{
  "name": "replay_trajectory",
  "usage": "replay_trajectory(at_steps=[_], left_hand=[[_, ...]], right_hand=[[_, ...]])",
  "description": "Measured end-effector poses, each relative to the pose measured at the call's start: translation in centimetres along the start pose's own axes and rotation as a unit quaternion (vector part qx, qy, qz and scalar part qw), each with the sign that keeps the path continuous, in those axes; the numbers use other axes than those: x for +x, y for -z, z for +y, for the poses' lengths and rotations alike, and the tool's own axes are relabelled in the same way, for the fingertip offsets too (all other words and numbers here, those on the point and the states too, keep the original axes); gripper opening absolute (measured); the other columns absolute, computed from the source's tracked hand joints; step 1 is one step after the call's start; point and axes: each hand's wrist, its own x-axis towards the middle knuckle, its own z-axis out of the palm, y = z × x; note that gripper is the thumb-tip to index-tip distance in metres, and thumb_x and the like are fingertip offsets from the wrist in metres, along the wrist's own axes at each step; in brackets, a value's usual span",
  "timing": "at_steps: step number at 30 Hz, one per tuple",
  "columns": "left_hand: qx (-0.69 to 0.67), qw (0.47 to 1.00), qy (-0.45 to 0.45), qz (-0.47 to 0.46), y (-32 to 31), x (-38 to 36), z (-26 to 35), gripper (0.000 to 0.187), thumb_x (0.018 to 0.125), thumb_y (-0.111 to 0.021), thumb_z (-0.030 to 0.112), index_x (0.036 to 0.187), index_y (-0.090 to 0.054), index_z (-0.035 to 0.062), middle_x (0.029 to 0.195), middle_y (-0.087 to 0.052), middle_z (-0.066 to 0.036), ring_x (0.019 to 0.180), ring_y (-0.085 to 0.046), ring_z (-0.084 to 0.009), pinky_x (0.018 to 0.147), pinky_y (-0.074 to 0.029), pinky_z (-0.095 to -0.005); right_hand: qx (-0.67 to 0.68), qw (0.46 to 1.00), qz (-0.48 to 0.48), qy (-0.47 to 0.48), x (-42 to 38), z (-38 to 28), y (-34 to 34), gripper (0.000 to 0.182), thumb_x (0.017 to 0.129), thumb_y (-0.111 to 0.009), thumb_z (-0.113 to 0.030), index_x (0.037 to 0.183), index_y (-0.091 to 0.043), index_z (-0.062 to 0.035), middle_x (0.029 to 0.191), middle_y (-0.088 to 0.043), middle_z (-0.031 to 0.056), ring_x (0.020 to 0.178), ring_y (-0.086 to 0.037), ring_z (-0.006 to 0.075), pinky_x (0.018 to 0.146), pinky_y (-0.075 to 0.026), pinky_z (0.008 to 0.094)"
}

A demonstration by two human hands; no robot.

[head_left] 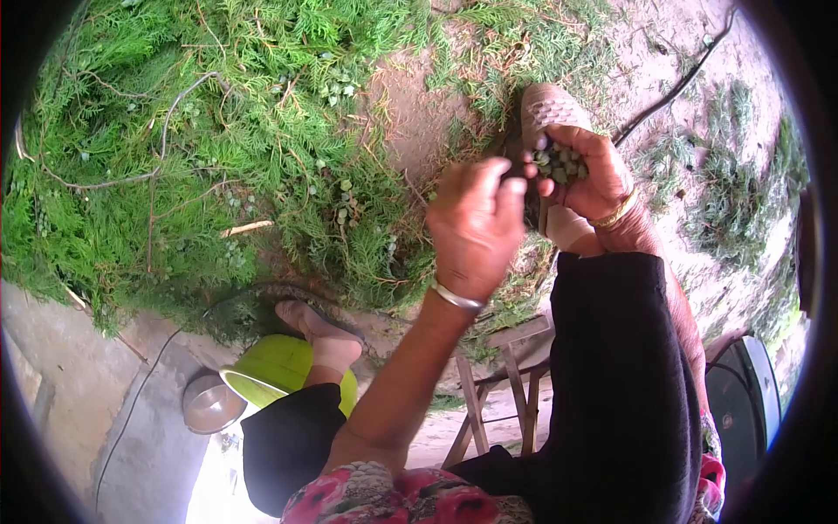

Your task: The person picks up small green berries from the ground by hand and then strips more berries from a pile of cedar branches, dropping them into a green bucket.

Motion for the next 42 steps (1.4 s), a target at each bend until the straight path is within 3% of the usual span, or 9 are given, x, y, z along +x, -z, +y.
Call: replay_trajectory(at_steps=[4,13,15,21,23,27,31,37,42], left_hand=[[0.266,0.951,0.076,-0.136,1.0,-3.5,-8.2,0.017,0.075,-0.066,0.0,0.089,-0.058,-0.0006,0.086,-0.06,-0.022,0.07,-0.061,-0.0387,0.062,-0.051,-0.0431],[0.23,0.971,0.047,-0.038,3.2,-3.3,-9.2,0.004,0.079,-0.058,-0.002,0.076,-0.056,-0.0009,0.068,-0.063,-0.016,0.057,-0.063,-0.0313,0.052,-0.052,-0.0387],[-0.136,0.941,0.31,-0.004,5.4,-3.0,-6.5,0.006,0.082,-0.059,-0.001,0.076,-0.058,-0.0011,0.068,-0.063,-0.01,0.053,-0.061,-0.0186,0.046,-0.049,-0.0303],[-0.276,0.91,0.306,0.046,11.6,-6.5,-3.5,0.005,0.084,-0.058,0.0,0.081,-0.058,-0.002,0.069,-0.063,-0.01,0.057,-0.059,-0.0143,0.047,-0.048,-0.0266],[-0.442,0.821,0.34,0.119,14.3,-7.0,0.9,0.004,0.085,-0.057,0.001,0.085,-0.058,-0.0025,0.072,-0.063,-0.012,0.057,-0.058,-0.0154,0.049,-0.047,-0.0274],[-0.454,0.866,0.167,0.13,19.3,-7.0,12.2,0.004,0.086,-0.056,0.001,0.086,-0.058,-0.0019,0.073,-0.062,-0.012,0.054,-0.054,-0.0121,0.047,-0.043,-0.0249],[-0.192,0.959,-0.072,0.194,22.2,-7.8,19.5,0.004,0.082,-0.059,-0.006,0.085,-0.058,-0.0029,0.072,-0.062,-0.006,0.057,-0.054,-0.0075,0.048,-0.044,-0.0218],[-0.165,0.935,-0.145,0.28,25.5,-13.5,21.2,0.013,0.08,-0.061,-0.005,0.09,-0.053,-0.0045,0.072,-0.059,-0.006,0.058,-0.057,-0.0083,0.053,-0.047,-0.024],[-0.195,0.933,0.039,0.301,27.3,-21.9,15.7,0.015,0.078,-0.064,-0.001,0.09,-0.054,-0.0035,0.076,-0.063,-0.008,0.063,-0.06,-0.0136,0.058,-0.05,-0.0266]], right_hand=[[-0.061,0.998,-0.024,0.009,0.3,0.4,0.1,0.018,0.088,-0.055,-0.02,0.088,-0.058,-0.0017,0.078,-0.061,0.0122,0.065,-0.06,0.0203,0.045,-0.043,0.025],[-0.142,0.99,-0.012,-0.001,0.3,0.7,-1.2,0.017,0.087,-0.058,-0.019,0.089,-0.058,-0.0016,0.077,-0.061,0.0114,0.065,-0.06,0.0205,0.046,-0.045,0.025],[-0.125,0.991,-0.033,-0.012,-0.5,-0.1,-2.2,0.016,0.088,-0.057,-0.016,0.089,-0.058,-0.0006,0.076,-0.062,0.0117,0.065,-0.061,0.0215,0.048,-0.046,0.0279],[-0.163,0.979,-0.102,0.062,-5.9,-4.1,-7.1,0.025,0.092,-0.057,-0.024,0.088,-0.058,0.0008,0.077,-0.062,0.013,0.065,-0.061,0.0214,0.051,-0.05,0.0273],[-0.176,0.975,-0.108,0.077,-8.3,-5.1,-9.9,0.028,0.093,-0.055,-0.029,0.088,-0.059,-0.0012,0.08,-0.064,0.0134,0.066,-0.063,0.0214,0.052,-0.054,0.0298],[-0.211,0.967,-0.144,0.019,-15.4,-4.3,-16.9,0.031,0.091,-0.058,-0.034,0.088,-0.057,-0.0027,0.076,-0.06,0.009,0.066,-0.063,0.0215,0.05,-0.052,0.0316],[-0.346,0.921,-0.176,0.013,-24.1,-2.0,-22.3,0.037,0.088,-0.062,-0.041,0.089,-0.061,-0.0038,0.078,-0.063,0.005,0.063,-0.062,0.0164,0.049,-0.05,0.0289],[-0.324,0.91,-0.25,0.064,-29.1,3.8,-23.8,0.022,0.087,-0.065,-0.016,0.097,-0.06,0.0024,0.083,-0.061,0.008,0.066,-0.057,0.0146,0.047,-0.043,0.0232],[-0.298,0.915,-0.241,0.122,-32.0,10.6,-29.6,0.016,0.086,-0.062,-0.011,0.095,-0.058,0.0015,0.086,-0.061,0.0109,0.075,-0.059,0.0196,0.058,-0.047,0.0289]])
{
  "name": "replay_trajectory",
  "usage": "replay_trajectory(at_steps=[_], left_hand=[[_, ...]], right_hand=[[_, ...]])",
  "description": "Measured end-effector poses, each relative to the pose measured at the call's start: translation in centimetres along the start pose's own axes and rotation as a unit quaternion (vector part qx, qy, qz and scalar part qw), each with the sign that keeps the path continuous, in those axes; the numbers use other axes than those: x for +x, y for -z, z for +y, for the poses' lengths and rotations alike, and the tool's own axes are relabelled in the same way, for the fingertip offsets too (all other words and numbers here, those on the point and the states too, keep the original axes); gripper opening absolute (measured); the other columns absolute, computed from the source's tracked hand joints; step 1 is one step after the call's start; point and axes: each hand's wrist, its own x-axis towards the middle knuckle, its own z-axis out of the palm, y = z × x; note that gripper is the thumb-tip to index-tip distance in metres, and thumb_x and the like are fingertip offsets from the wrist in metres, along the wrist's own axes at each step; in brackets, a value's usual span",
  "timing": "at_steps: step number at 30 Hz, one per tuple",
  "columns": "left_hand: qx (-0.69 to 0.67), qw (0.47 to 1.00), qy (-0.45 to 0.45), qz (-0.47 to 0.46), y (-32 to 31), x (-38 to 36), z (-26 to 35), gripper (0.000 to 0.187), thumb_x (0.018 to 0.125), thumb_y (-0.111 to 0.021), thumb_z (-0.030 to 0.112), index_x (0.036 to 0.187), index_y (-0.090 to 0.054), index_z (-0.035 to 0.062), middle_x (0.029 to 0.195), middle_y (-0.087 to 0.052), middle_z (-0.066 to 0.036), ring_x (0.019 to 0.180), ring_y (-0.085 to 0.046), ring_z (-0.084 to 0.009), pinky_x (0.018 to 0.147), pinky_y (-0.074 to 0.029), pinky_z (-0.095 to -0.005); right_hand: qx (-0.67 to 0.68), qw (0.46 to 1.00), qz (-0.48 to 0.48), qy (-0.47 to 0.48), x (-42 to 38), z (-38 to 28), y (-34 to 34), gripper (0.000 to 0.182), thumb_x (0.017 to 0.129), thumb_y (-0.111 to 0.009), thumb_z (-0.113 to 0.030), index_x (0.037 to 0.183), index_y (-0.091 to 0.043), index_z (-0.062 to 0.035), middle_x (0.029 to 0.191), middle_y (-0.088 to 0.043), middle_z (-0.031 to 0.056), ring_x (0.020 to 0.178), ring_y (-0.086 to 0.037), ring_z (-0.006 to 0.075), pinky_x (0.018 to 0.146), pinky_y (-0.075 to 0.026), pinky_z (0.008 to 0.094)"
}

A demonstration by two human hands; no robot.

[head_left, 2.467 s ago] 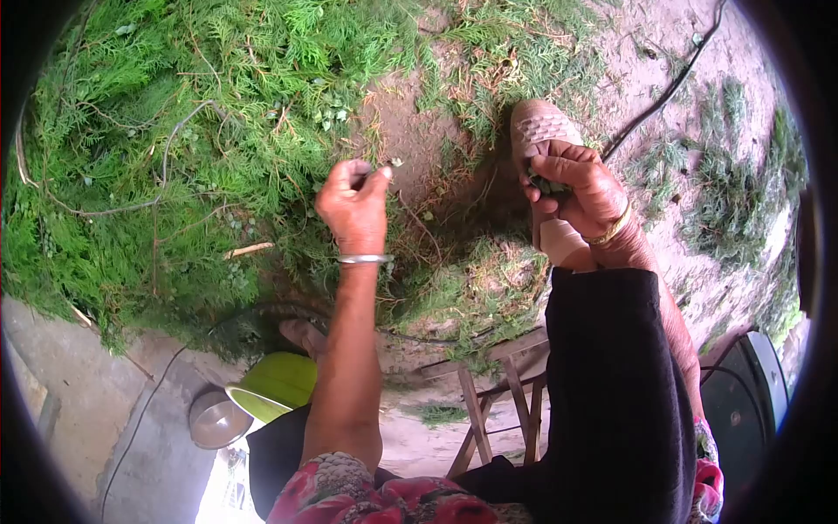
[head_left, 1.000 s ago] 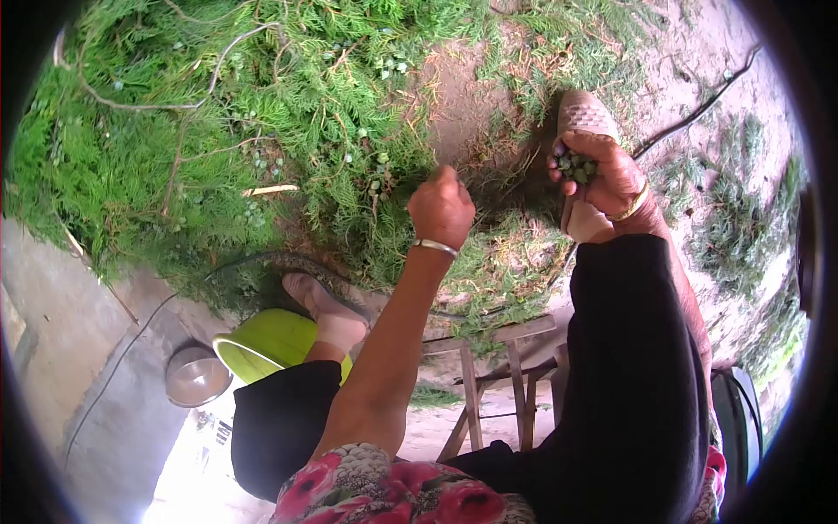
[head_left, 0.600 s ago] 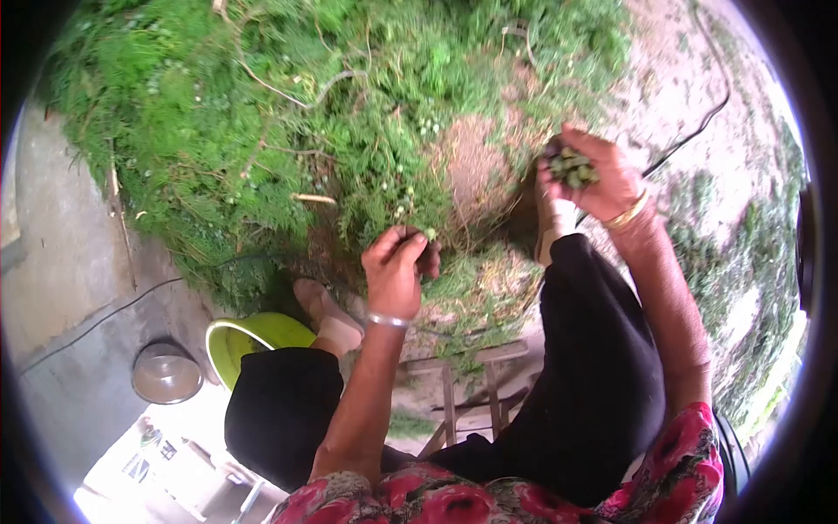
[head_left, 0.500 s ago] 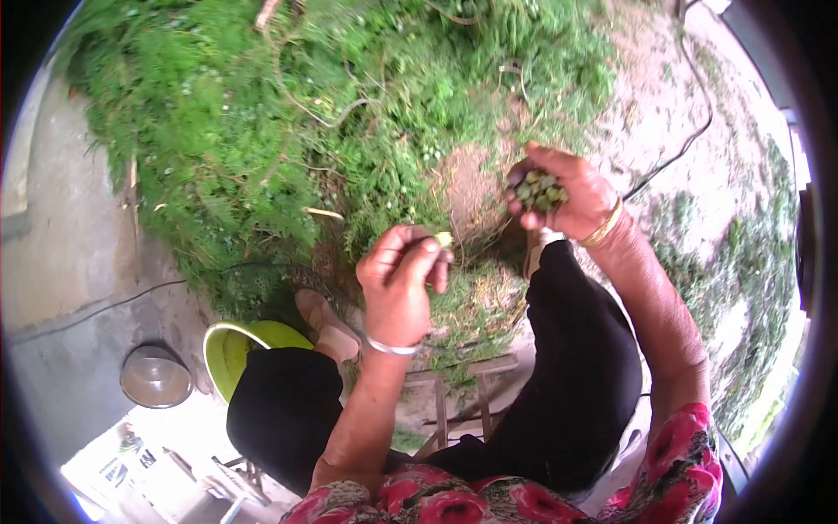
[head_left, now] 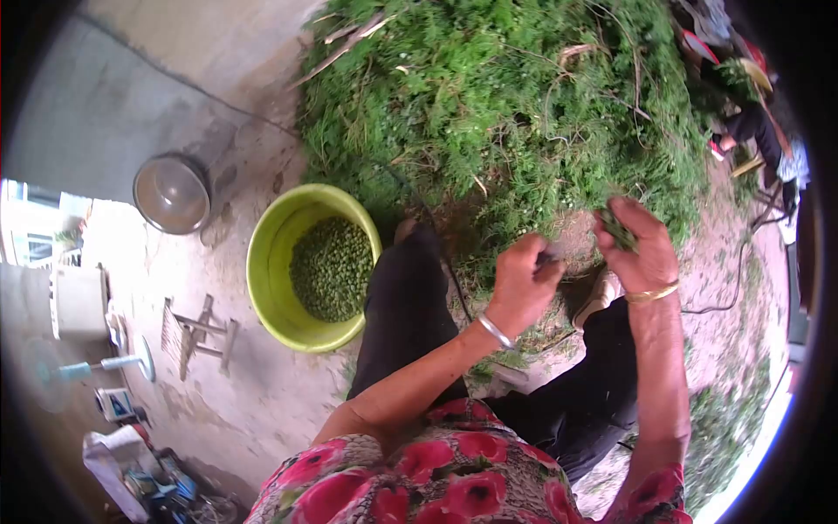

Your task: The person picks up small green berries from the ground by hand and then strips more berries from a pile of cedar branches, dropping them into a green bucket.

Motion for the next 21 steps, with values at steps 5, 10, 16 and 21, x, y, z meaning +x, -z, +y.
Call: replay_trajectory(at_steps=[5,10,16,21], left_hand=[[-0.178,0.979,0.04,0.09,0.5,-3.7,-12.2,0.007,0.082,-0.064,0.005,0.078,-0.061,0.0019,0.075,-0.064,-0.005,0.063,-0.061,-0.0142,0.057,-0.05,-0.0266],[-0.301,0.891,0.339,0.029,6.2,-2.6,-7.6,0.005,0.081,-0.064,0.003,0.083,-0.061,-0.0008,0.072,-0.063,-0.011,0.057,-0.057,-0.0152,0.047,-0.046,-0.0274],[-0.323,0.896,0.297,0.073,6.5,-2.5,-7.9,0.007,0.08,-0.063,0.002,0.086,-0.061,0.0021,0.073,-0.061,-0.009,0.058,-0.057,-0.0172,0.045,-0.046,-0.0321],[-0.198,0.886,0.416,0.054,2.6,0.0,-12.1,0.008,0.079,-0.063,0.003,0.082,-0.059,-0.0026,0.07,-0.06,-0.01,0.059,-0.059,-0.0198,0.047,-0.045,-0.032]], right_hand=[[-0.205,0.919,-0.331,0.063,-2.6,4.0,-17.9,0.075,0.082,-0.065,-0.041,0.136,-0.038,0.0046,0.123,-0.053,0.0248,0.122,-0.048,0.033,0.1,-0.039,0.0455],[-0.45,0.825,-0.327,0.102,-4.0,6.9,-25.3,0.09,0.077,-0.068,-0.046,0.137,-0.031,0.0097,0.125,-0.049,0.0329,0.12,-0.048,0.0393,0.103,-0.038,0.0409],[-0.401,0.869,-0.198,0.212,0.5,5.1,-13.8,0.036,0.089,-0.061,-0.032,0.09,-0.065,0.0038,0.078,-0.066,0.0133,0.068,-0.065,0.0182,0.062,-0.056,0.0306],[-0.152,0.98,0.08,0.097,3.5,-0.5,0.1,0.022,0.087,-0.066,-0.021,0.089,-0.062,0.0014,0.084,-0.069,0.0159,0.075,-0.068,0.0231,0.071,-0.053,0.0327]])
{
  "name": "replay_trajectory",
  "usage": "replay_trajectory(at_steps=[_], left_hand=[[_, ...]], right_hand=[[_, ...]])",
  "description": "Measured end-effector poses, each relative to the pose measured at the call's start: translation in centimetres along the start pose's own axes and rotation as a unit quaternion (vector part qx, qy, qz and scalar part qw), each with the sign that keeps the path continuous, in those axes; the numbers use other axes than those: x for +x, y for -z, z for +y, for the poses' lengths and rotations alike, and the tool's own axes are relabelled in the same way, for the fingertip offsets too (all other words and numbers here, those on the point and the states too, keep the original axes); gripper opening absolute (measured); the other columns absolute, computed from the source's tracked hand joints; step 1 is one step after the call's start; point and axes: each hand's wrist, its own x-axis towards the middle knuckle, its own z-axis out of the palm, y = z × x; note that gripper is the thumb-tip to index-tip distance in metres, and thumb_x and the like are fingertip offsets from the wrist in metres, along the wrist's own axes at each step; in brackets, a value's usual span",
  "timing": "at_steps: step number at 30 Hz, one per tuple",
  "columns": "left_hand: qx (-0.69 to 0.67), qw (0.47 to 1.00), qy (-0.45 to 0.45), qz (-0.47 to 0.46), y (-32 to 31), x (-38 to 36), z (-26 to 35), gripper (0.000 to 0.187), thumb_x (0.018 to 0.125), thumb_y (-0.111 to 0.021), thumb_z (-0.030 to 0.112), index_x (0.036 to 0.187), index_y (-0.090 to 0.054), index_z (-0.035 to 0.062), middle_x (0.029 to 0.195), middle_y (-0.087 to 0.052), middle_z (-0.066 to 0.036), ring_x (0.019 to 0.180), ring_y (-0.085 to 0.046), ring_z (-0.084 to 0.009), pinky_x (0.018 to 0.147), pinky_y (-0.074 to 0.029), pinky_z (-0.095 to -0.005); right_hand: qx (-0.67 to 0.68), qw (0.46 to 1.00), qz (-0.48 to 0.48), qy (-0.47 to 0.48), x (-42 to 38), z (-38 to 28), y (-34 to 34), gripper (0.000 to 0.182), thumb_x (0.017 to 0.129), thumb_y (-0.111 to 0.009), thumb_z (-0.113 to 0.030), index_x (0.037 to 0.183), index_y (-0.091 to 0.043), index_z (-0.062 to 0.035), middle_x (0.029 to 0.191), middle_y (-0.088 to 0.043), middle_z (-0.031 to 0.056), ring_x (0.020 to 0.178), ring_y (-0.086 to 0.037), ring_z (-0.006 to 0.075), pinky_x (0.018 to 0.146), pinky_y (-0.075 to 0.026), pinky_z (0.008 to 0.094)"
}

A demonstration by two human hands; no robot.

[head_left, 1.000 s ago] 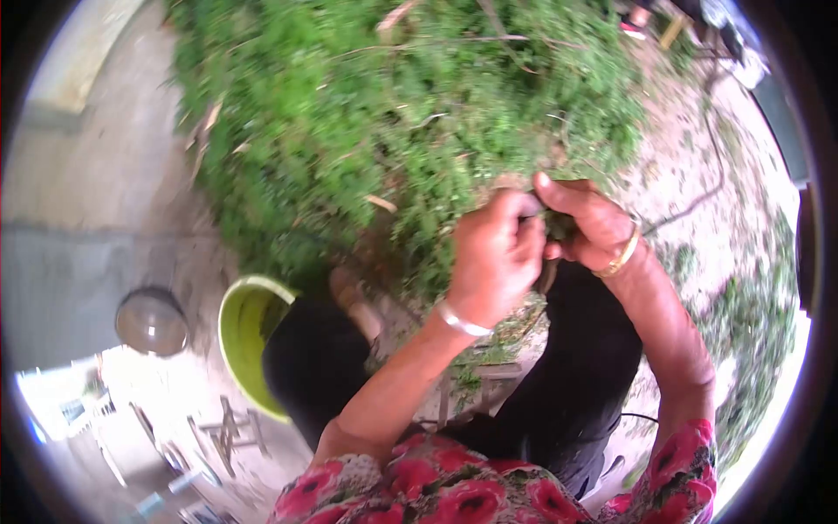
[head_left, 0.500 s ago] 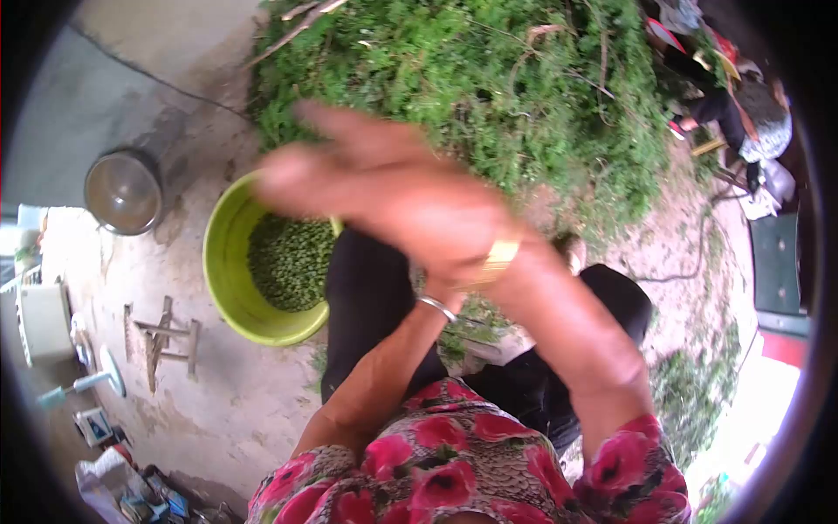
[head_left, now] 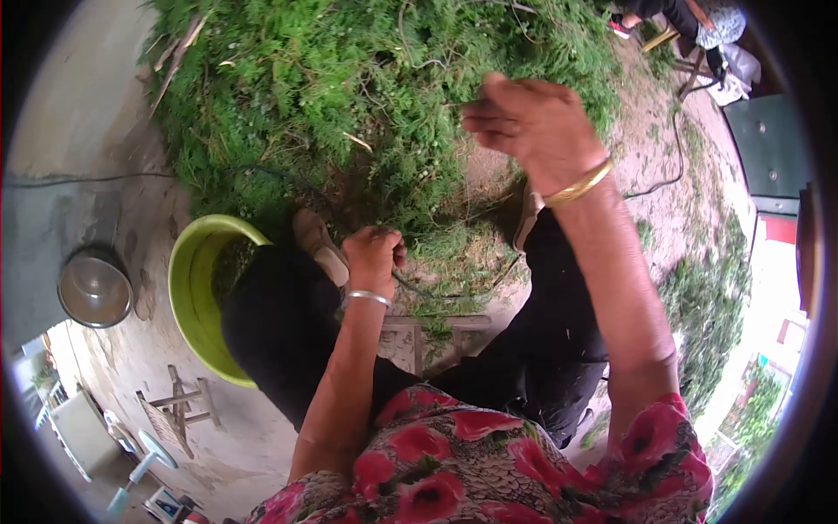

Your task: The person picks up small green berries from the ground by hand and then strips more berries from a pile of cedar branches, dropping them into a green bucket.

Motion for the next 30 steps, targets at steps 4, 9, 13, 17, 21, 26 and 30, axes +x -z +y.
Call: replay_trajectory(at_steps=[4,9,13,17,21,26,30], left_hand=[[0.518,0.815,-0.258,-0.019,-1.7,6.7,-4.9,0.024,0.072,-0.07,0.01,0.089,-0.061,-0.003,0.077,-0.064,-0.02,0.069,-0.063,-0.0331,0.062,-0.05,-0.0418],[0.747,0.573,-0.292,-0.166,-4.1,11.7,-10.4,0.039,0.071,-0.06,0.002,0.109,-0.06,0.0029,0.114,-0.06,-0.019,0.109,-0.055,-0.0393,0.094,-0.044,-0.0471],[0.795,0.487,-0.301,-0.202,-6.7,13.5,-14.3,0.058,0.075,-0.062,0.006,0.13,-0.044,0.007,0.136,-0.045,-0.013,0.133,-0.033,-0.0346,0.101,-0.031,-0.0636],[0.829,0.499,-0.119,-0.223,-8.0,15.3,-17.2,0.057,0.083,-0.056,0.01,0.136,-0.039,0.0063,0.124,-0.057,-0.015,0.131,-0.037,-0.0358,0.101,-0.021,-0.0715],[0.697,0.663,-0.229,-0.151,-1.1,19.3,-27.6,0.016,0.078,-0.065,0.02,0.083,-0.065,0.0055,0.088,-0.066,-0.016,0.093,-0.06,-0.036,0.091,-0.04,-0.0579],[0.624,0.724,-0.202,-0.214,-4.5,14.6,-11.8,0.026,0.076,-0.068,0.021,0.073,-0.056,-0.0014,0.075,-0.057,-0.022,0.07,-0.055,-0.0406,0.064,-0.045,-0.0468],[0.386,0.9,-0.15,-0.136,-4.7,12.6,-2.0,0.019,0.082,-0.064,0.017,0.074,-0.059,0.0008,0.068,-0.055,-0.01,0.059,-0.051,-0.0243,0.056,-0.046,-0.0377]], right_hand=[[0.041,0.997,0.055,-0.02,1.5,1.2,5.8,0.025,0.088,-0.062,-0.017,0.091,-0.059,0.0068,0.082,-0.066,0.0144,0.073,-0.063,0.0201,0.068,-0.05,0.0303],[0.067,0.993,0.062,-0.074,2.3,4.2,8.6,0.025,0.088,-0.062,-0.017,0.092,-0.06,0.0075,0.083,-0.065,0.0143,0.075,-0.063,0.0196,0.068,-0.05,0.0294],[0.066,0.988,0.029,-0.134,2.2,3.6,9.4,0.018,0.087,-0.061,-0.013,0.089,-0.063,0.0047,0.08,-0.064,0.0121,0.072,-0.063,0.0181,0.064,-0.051,0.0273],[-0.219,0.972,-0.04,0.07,3.0,2.7,10.3,0.024,0.09,-0.059,-0.019,0.093,-0.063,0.0042,0.083,-0.067,0.0105,0.074,-0.062,0.0151,0.067,-0.048,0.0257],[-0.226,0.974,0.019,-0.004,2.7,2.1,9.6,0.023,0.089,-0.06,-0.018,0.087,-0.065,0.0039,0.076,-0.066,0.0073,0.067,-0.059,0.0108,0.063,-0.047,0.0228],[-0.192,0.977,0.069,0.067,3.0,2.7,9.7,0.029,0.082,-0.062,-0.02,0.072,-0.062,0.0074,0.062,-0.06,0.0202,0.059,-0.064,0.0275,0.059,-0.05,0.0348],[-0.17,0.979,0.079,0.087,3.5,3.3,9.2,0.027,0.08,-0.063,-0.018,0.073,-0.063,0.0077,0.064,-0.06,0.0211,0.059,-0.061,0.0252,0.059,-0.048,0.0341]])
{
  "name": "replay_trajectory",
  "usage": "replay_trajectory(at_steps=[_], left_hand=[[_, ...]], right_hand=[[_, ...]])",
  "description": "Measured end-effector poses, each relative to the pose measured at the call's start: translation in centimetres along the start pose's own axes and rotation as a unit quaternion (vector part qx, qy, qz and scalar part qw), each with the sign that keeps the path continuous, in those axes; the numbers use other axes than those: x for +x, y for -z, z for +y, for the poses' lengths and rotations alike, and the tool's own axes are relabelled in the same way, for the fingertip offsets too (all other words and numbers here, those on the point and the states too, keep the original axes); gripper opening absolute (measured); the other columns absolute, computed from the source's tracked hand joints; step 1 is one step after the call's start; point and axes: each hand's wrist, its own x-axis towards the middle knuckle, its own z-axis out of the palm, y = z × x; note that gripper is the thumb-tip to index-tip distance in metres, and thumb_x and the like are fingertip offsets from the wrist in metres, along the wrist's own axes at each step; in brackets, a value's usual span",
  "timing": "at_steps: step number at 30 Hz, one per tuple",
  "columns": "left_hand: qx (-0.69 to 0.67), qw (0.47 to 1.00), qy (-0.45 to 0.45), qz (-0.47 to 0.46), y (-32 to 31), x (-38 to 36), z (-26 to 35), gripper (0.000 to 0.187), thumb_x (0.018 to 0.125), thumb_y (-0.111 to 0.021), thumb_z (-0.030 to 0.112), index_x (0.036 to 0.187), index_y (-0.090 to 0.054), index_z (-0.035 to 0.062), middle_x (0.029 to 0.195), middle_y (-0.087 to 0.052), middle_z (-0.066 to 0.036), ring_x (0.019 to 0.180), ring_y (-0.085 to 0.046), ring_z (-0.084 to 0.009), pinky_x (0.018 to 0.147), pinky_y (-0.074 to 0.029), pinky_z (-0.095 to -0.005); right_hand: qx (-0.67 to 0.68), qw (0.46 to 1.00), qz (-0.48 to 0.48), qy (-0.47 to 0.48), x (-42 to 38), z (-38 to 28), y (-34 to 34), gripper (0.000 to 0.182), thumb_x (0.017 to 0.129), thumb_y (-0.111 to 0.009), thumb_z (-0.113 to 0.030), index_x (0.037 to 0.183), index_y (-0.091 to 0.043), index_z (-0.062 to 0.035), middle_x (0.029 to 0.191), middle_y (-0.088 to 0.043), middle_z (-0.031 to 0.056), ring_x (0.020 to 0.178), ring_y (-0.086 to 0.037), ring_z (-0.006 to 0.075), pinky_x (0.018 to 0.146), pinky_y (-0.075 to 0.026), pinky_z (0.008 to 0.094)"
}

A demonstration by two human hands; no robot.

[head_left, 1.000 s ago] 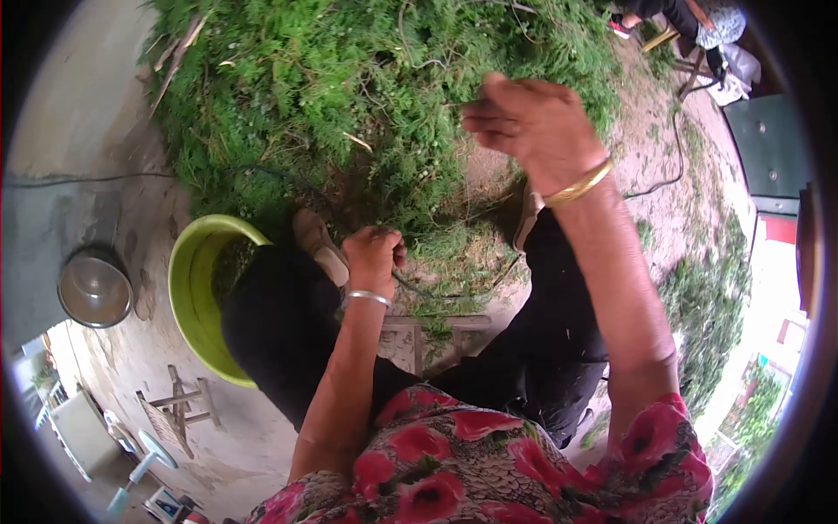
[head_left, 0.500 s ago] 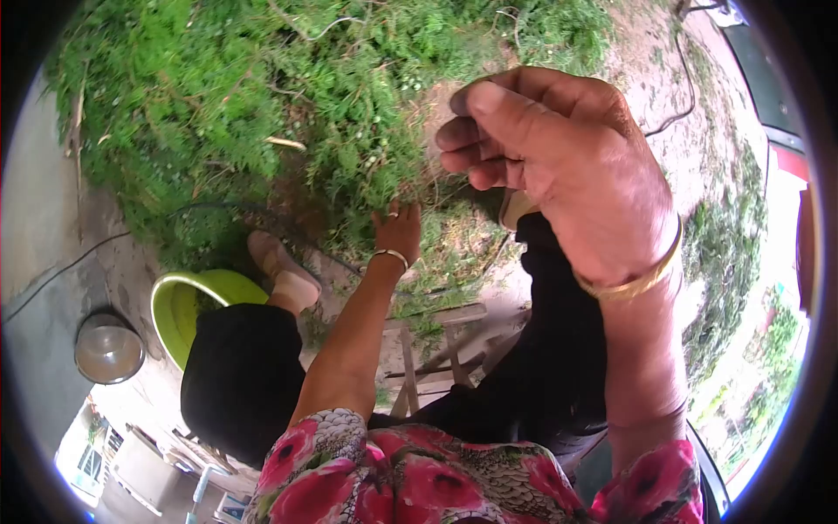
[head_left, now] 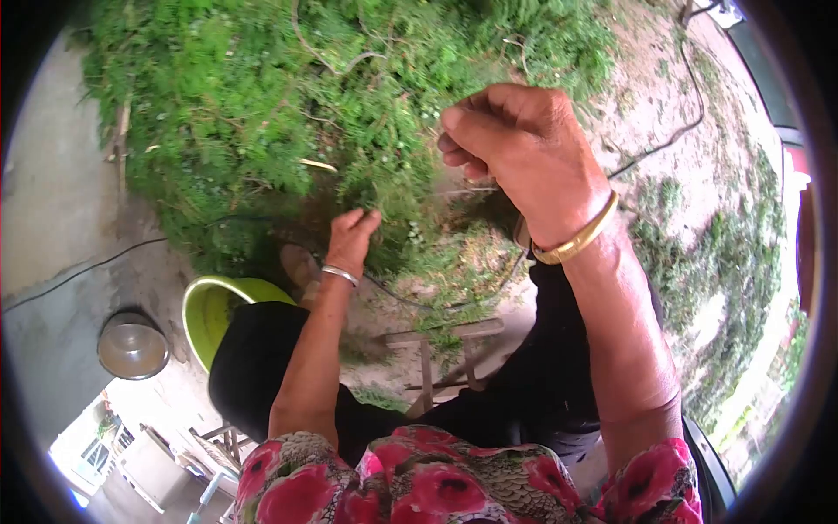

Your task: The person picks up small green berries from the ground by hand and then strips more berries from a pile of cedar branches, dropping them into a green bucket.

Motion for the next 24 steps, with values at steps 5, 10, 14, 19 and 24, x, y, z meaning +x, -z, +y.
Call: replay_trajectory(at_steps=[5,10,14,19,24], left_hand=[[-0.41,0.911,0.018,0.045,7.9,-3.1,10.9,0.019,0.091,-0.056,0.021,0.078,-0.056,0.0059,0.061,-0.043,0.001,0.055,-0.043,-0.0132,0.052,-0.043,-0.0317],[-0.534,0.839,-0.031,-0.097,12.4,-6.0,14.4,0.028,0.094,-0.05,0.03,0.078,-0.053,0.0067,0.056,-0.039,0.002,0.06,-0.044,-0.0158,0.056,-0.045,-0.033],[-0.61,0.756,-0.077,-0.223,12.7,-6.1,14.9,0.035,0.097,-0.04,0.033,0.079,-0.055,0.0078,0.056,-0.041,0.001,0.07,-0.048,-0.0175,0.059,-0.049,-0.036],[-0.561,0.811,-0.108,-0.128,12.8,-6.2,15.8,0.03,0.096,-0.045,0.033,0.084,-0.056,0.0074,0.06,-0.043,0.002,0.069,-0.05,-0.0173,0.059,-0.05,-0.0355],[-0.338,0.912,0.007,0.232,11.3,1.5,10.7,0.02,0.084,-0.068,0.016,0.093,-0.061,-0.0005,0.075,-0.059,-0.006,0.065,-0.059,-0.02,0.054,-0.053,-0.0374]], right_hand=[[-0.039,0.997,-0.048,0.042,0.0,0.8,-1.7,0.023,0.08,-0.063,-0.017,0.076,-0.064,0.0064,0.065,-0.061,0.0188,0.058,-0.059,0.0227,0.058,-0.048,0.0332],[-0.013,0.987,-0.131,0.093,-0.8,0.8,-4.7,0.018,0.081,-0.064,-0.012,0.077,-0.064,0.0055,0.062,-0.06,0.0146,0.057,-0.057,0.0168,0.057,-0.047,0.0322],[0.022,0.987,-0.157,0.011,-0.5,1.8,-6.0,0.018,0.083,-0.064,-0.013,0.077,-0.064,0.0043,0.059,-0.057,0.0132,0.056,-0.055,0.0153,0.057,-0.047,0.0327],[-0.193,0.964,-0.168,0.07,0.2,1.4,-5.6,0.021,0.081,-0.066,-0.015,0.087,-0.064,0.0048,0.07,-0.065,0.0135,0.066,-0.065,0.0201,0.062,-0.052,0.0348],[-0.335,0.928,-0.142,0.081,-1.0,1.0,-4.9,0.02,0.078,-0.068,-0.015,0.084,-0.063,0.0034,0.072,-0.063,0.0223,0.07,-0.066,0.0324,0.065,-0.051,0.0395]])
